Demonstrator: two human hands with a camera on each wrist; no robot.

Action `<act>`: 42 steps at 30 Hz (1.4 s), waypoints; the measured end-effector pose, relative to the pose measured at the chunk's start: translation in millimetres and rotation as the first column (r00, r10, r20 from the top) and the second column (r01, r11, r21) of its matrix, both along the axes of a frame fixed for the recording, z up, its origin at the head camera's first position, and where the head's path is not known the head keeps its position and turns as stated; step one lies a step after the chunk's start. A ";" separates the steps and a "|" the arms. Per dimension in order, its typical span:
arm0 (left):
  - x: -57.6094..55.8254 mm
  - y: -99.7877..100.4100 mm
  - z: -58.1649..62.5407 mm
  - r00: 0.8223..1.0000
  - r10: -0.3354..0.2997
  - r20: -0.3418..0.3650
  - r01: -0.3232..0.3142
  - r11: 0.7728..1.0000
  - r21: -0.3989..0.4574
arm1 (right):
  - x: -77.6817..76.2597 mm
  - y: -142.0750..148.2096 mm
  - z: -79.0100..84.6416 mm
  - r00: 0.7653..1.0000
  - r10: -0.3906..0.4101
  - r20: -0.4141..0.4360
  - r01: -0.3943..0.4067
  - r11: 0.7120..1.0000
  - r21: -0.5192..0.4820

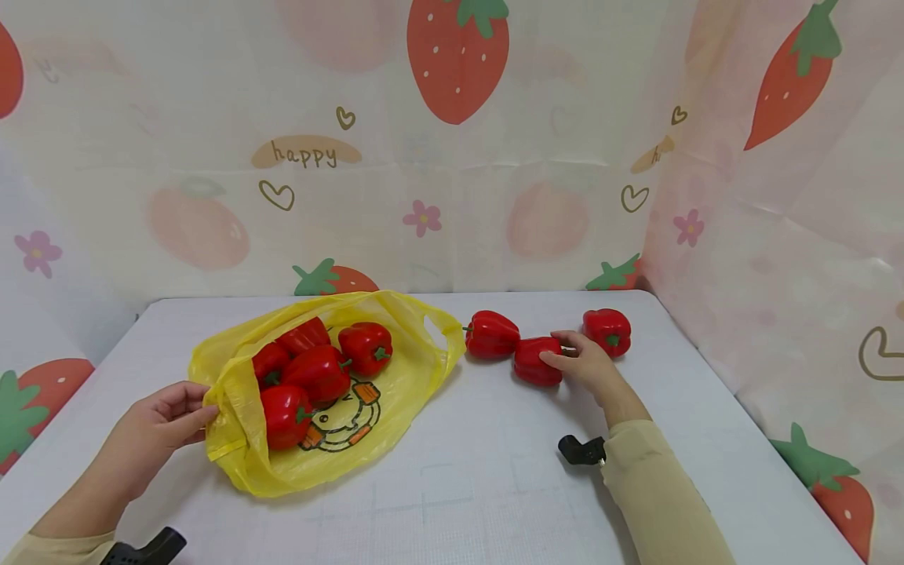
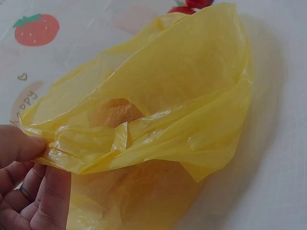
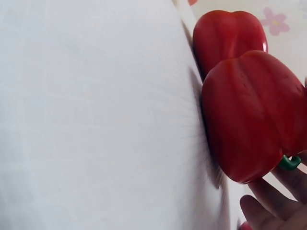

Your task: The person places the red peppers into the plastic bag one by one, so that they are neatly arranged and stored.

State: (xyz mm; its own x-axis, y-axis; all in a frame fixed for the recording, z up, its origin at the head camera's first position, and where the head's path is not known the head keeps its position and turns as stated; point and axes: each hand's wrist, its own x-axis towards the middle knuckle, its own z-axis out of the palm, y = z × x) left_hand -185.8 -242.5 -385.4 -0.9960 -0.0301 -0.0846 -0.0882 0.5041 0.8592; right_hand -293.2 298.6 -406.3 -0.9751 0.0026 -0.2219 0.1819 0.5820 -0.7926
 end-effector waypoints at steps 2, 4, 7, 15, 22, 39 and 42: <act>0.1 0.0 -0.2 1.000 0.000 -0.001 0.000 1.000 0.002 | 0.2 1.4 -2.6 0.999 0.040 -0.012 -0.040 0.999 -0.016; 0.1 0.1 -0.2 1.000 0.000 -0.002 0.000 1.000 0.002 | 0.9 3.2 -5.4 0.996 0.081 -0.029 -0.081 0.996 -0.029; 0.2 0.1 -0.4 1.000 -0.001 -0.004 0.001 1.000 0.000 | 2.7 5.2 -9.2 0.994 0.102 -0.039 -0.103 0.994 -0.025; 0.6 0.3 0.1 1.000 0.004 -0.004 -0.004 1.000 -0.018 | 5.1 5.3 -14.5 0.996 0.066 -0.067 -0.063 0.997 0.045; -0.2 2.0 1.3 1.000 0.008 -0.004 -0.008 0.999 -0.032 | 3.5 0.0 -12.2 0.997 0.048 -0.063 -0.046 0.998 0.042; -0.1 3.0 2.1 1.000 0.002 -0.001 -0.002 1.000 -0.018 | -0.4 -23.1 -6.8 1.000 0.004 -0.004 -0.004 0.993 0.114; 0.3 2.8 2.4 1.000 -0.001 -0.004 0.001 1.000 -0.011 | 0.0 -22.9 -6.3 0.999 0.023 -0.027 -0.020 0.994 0.108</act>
State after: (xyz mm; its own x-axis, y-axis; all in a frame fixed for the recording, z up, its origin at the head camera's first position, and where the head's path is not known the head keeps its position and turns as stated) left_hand -185.5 -239.7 -383.0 -0.9964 -0.0296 -0.0798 -0.0837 0.5138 0.8538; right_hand -293.3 275.8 -412.6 -0.9810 0.0039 -0.1941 0.1470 0.6676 -0.7298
